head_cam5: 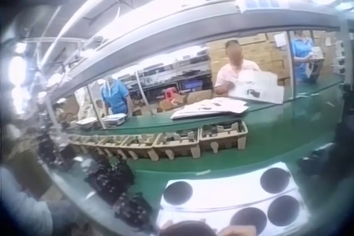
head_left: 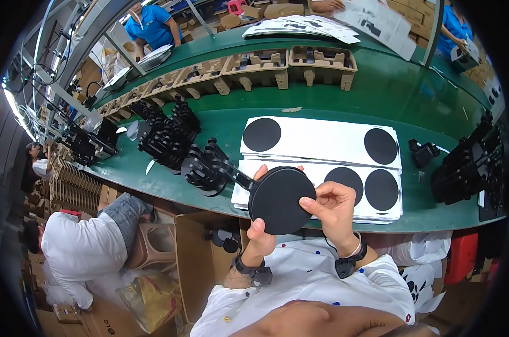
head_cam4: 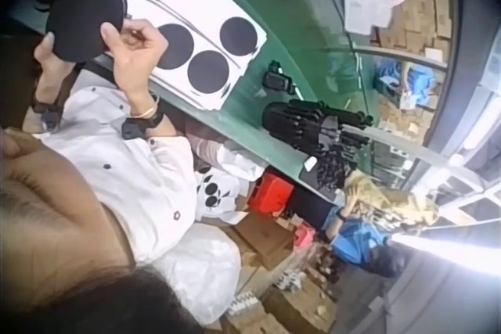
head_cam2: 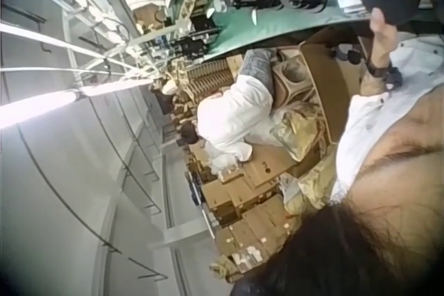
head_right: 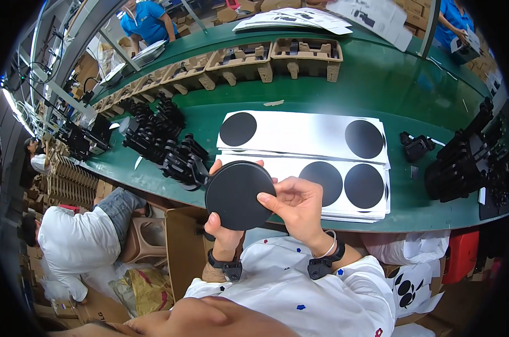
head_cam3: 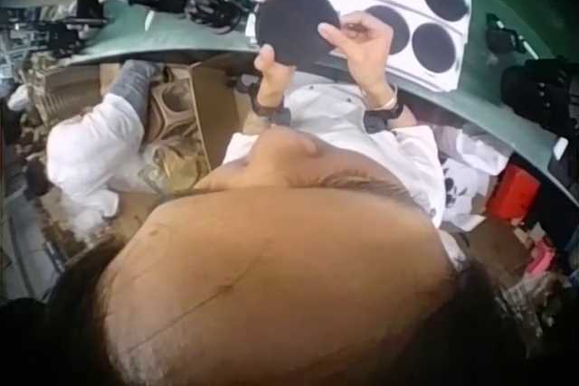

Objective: The person peels a black circular sticker from a sheet by hand and presses it onto the flat surface of a black plastic stand. This process is repeated for several components, which are then placed into a cardboard tray.

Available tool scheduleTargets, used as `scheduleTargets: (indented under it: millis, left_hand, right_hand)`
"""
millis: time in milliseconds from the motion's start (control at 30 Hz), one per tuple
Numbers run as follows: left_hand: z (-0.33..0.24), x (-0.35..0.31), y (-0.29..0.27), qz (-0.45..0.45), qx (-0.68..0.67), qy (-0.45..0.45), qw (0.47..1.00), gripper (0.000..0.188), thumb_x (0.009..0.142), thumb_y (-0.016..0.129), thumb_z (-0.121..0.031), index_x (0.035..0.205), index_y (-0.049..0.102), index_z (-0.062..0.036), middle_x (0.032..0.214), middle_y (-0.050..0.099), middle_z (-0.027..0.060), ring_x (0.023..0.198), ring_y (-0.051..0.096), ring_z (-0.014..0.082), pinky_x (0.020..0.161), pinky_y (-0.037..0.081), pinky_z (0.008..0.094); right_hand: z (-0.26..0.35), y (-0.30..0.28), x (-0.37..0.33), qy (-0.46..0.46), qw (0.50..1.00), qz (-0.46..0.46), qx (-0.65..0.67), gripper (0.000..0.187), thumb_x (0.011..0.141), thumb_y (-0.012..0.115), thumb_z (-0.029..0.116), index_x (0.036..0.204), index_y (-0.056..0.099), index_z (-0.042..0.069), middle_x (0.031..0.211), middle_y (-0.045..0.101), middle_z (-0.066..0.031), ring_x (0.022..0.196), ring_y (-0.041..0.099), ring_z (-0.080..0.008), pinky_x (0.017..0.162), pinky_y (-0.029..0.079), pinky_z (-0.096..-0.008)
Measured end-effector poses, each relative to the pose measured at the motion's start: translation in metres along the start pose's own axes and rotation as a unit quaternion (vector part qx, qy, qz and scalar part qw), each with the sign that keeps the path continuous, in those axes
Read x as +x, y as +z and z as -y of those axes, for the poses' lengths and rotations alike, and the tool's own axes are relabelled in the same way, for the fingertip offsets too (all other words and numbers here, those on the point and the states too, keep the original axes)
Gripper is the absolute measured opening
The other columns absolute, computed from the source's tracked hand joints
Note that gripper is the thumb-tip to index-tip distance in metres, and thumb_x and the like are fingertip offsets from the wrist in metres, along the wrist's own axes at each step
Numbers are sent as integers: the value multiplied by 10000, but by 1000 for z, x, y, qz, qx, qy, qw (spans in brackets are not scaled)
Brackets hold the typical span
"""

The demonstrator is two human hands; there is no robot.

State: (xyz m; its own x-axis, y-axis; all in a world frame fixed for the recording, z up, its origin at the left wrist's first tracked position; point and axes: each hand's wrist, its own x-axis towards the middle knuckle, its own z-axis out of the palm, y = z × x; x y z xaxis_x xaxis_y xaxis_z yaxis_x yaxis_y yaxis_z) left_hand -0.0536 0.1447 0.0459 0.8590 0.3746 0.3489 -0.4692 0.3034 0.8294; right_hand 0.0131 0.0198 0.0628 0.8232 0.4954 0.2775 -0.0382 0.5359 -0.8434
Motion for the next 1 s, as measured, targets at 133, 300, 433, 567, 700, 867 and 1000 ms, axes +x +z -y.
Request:
scheduleTargets:
  millis: [133, 300, 433, 567, 700, 867, 1000]
  left_hand:
    - [1, -1, -2, -11, -19, 3, 1000, 926, 753, 489, -625, 1464, 101, -175, 1323, 384, 347, 1083, 548, 452, 906, 470, 531]
    - [2, -3, -6, 25, -26, -3, 999, 914, 808, 387, -707, 1468, 104, -142, 1343, 396, 291, 1173, 487, 428, 963, 427, 517]
    - [-5, -3, -13, 4, 1, -5, 1000, 923, 827, 287, -758, 1471, 107, -120, 1363, 400, 244, 1242, 430, 396, 1008, 387, 497]
    - [-12, 1, -13, -19, 55, -17, 998, 937, 826, 241, -778, 1472, 109, -113, 1371, 402, 221, 1275, 402, 371, 1027, 369, 481]
    - [-8, 2, -11, -23, 43, -7, 999, 934, 828, 245, -774, 1471, 108, -110, 1364, 409, 228, 1268, 414, 362, 1026, 374, 470]
    - [-8, 1, -9, -8, 33, -16, 999, 929, 833, 231, -771, 1468, 111, -103, 1356, 417, 232, 1258, 427, 350, 1028, 374, 458]
    - [-7, 1, -14, -4, 29, -15, 999, 933, 831, 232, -774, 1464, 123, -97, 1353, 423, 222, 1254, 435, 333, 1030, 372, 456]
  right_hand:
    - [-3, 1, -1, -2, 1000, -4, 3, 67, 787, 661, -98, 823, 622, -56, 800, 679, -112, 718, 655, -119, 638, 533, -219]
    - [-10, -7, 0, 32, 996, 2, 78, 76, 776, 667, -93, 815, 624, -44, 801, 678, -115, 689, 648, -118, 609, 514, -217]
    - [-7, -20, 9, 78, 983, -6, 167, 80, 771, 675, -77, 795, 617, -27, 795, 675, -114, 655, 635, -114, 583, 499, -216]
    - [-4, -17, 7, 55, 989, -16, 135, 87, 777, 675, -65, 774, 605, -13, 787, 673, -107, 641, 626, -106, 580, 491, -212]
    - [-4, -2, 4, 54, 996, -17, 66, 85, 772, 657, -59, 778, 586, -13, 752, 651, -87, 632, 595, -80, 579, 455, -195]
    - [-12, 6, 4, 47, 995, -23, 85, 90, 800, 653, -71, 782, 593, -6, 777, 671, -100, 663, 627, -95, 581, 474, -194]
    - [-21, 5, 4, 32, 995, -19, 89, 92, 797, 651, -81, 794, 593, -10, 776, 670, -103, 669, 630, -97, 574, 470, -193]
